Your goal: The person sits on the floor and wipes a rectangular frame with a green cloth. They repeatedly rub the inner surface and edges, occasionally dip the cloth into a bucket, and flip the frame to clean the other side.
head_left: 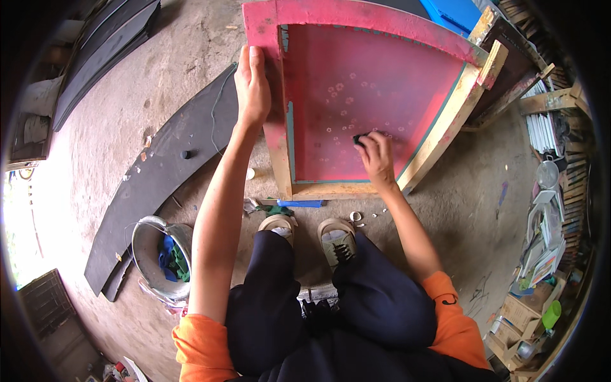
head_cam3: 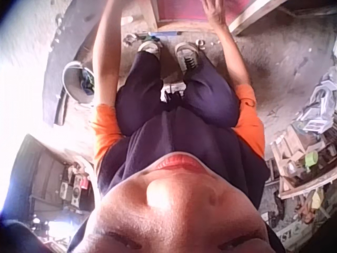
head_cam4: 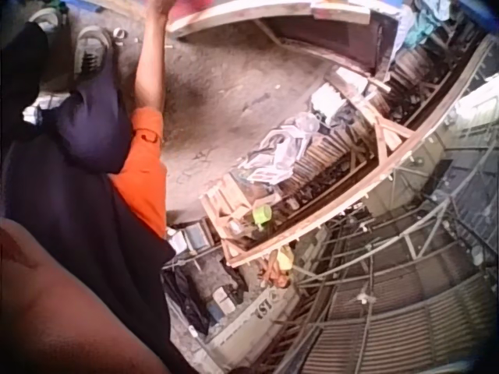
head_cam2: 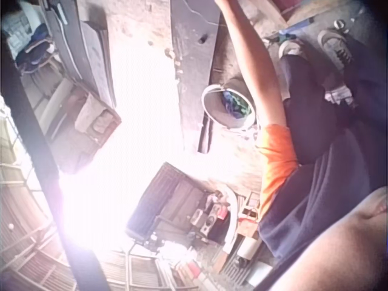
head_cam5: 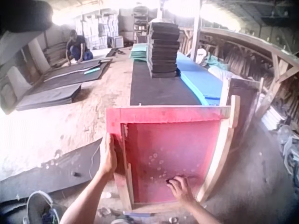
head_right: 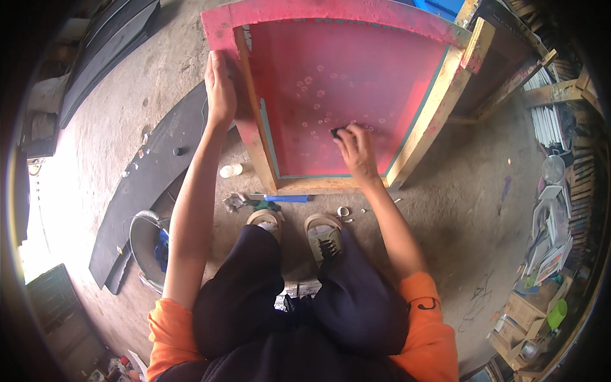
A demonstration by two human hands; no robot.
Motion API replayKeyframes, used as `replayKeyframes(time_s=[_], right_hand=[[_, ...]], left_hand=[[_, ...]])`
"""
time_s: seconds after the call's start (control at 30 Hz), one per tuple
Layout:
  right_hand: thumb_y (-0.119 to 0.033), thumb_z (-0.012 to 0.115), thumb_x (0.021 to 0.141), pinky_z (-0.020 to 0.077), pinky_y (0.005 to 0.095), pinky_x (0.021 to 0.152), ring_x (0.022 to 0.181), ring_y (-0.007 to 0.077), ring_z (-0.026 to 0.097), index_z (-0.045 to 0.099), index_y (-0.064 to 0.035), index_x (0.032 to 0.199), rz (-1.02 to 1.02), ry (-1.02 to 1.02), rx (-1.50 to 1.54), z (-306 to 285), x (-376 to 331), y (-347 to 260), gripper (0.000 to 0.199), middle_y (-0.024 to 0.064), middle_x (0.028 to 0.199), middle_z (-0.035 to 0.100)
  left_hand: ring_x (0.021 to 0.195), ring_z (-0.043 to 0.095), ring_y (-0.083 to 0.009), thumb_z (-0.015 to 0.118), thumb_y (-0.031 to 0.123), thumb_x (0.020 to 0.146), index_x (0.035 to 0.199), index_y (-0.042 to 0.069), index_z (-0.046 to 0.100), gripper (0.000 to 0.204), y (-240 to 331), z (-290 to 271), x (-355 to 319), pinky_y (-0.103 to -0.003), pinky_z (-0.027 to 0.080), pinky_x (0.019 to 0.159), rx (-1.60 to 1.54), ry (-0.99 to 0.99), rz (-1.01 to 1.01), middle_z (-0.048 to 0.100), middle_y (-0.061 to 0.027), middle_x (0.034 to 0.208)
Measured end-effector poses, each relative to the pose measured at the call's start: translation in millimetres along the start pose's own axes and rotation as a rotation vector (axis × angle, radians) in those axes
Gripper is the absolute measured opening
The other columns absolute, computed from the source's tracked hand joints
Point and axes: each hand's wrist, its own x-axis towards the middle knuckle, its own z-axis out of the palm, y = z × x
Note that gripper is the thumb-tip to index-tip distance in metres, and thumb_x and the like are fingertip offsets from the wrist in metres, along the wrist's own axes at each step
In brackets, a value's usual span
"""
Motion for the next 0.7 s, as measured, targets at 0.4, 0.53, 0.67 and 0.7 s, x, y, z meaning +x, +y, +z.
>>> replayKeyframes(time_s=[0.4,0.53,0.67,0.7], right_hand=[[-0.014,0.063,0.074,0.0332,0.0388,0.082,0.091,0.0123,0.048,0.062,-0.0161,0.086,-0.525,-0.539,-0.229,8.5,-52.7,21.6,0.012,-0.0063,0.086,0.059],[-0.014,0.065,0.075,0.0295,0.0404,0.086,0.087,0.0124,0.049,0.062,-0.0186,0.083,-0.093,-0.128,-0.217,17.4,-51.4,5.0,0.01,-0.0047,0.076,0.057],[-0.016,0.071,0.071,0.0278,0.0391,0.08,0.085,0.0156,0.049,0.06,-0.017,0.074,-0.384,-0.229,-0.258,15.3,-45.9,17.8,0.011,-0.0053,0.076,0.058],[-0.015,0.07,0.071,0.0281,0.0388,0.081,0.086,0.0159,0.049,0.06,-0.017,0.074,-0.176,-0.096,-0.222,16.5,-36.9,15.7,0.011,-0.0051,0.075,0.057]], left_hand=[[0.067,0.046,-0.0192,0.033,0.039,0.095,0.096,0.001,0.051,0.042,-11.8,5.0,1.1,-0.032,0.04,0.065,-0.021,0.03,0.012,0.053,-0.0118,0.074],[0.063,0.048,-0.0205,0.036,0.037,0.094,0.094,0.001,0.05,0.039,-3.2,8.1,2.0,-0.033,0.041,0.062,-0.054,0.036,0.054,0.053,-0.0146,0.069],[0.058,0.044,-0.0222,0.035,0.033,0.095,0.089,0.001,0.048,0.036,-2.7,4.7,3.1,-0.034,0.04,0.059,-0.042,0.024,0.026,0.051,-0.0158,0.066],[0.059,0.043,-0.0215,0.035,0.033,0.095,0.089,0.0,0.048,0.036,-2.6,2.8,5.2,-0.034,0.04,0.059,-0.041,0.031,0.045,0.051,-0.0155,0.066]])
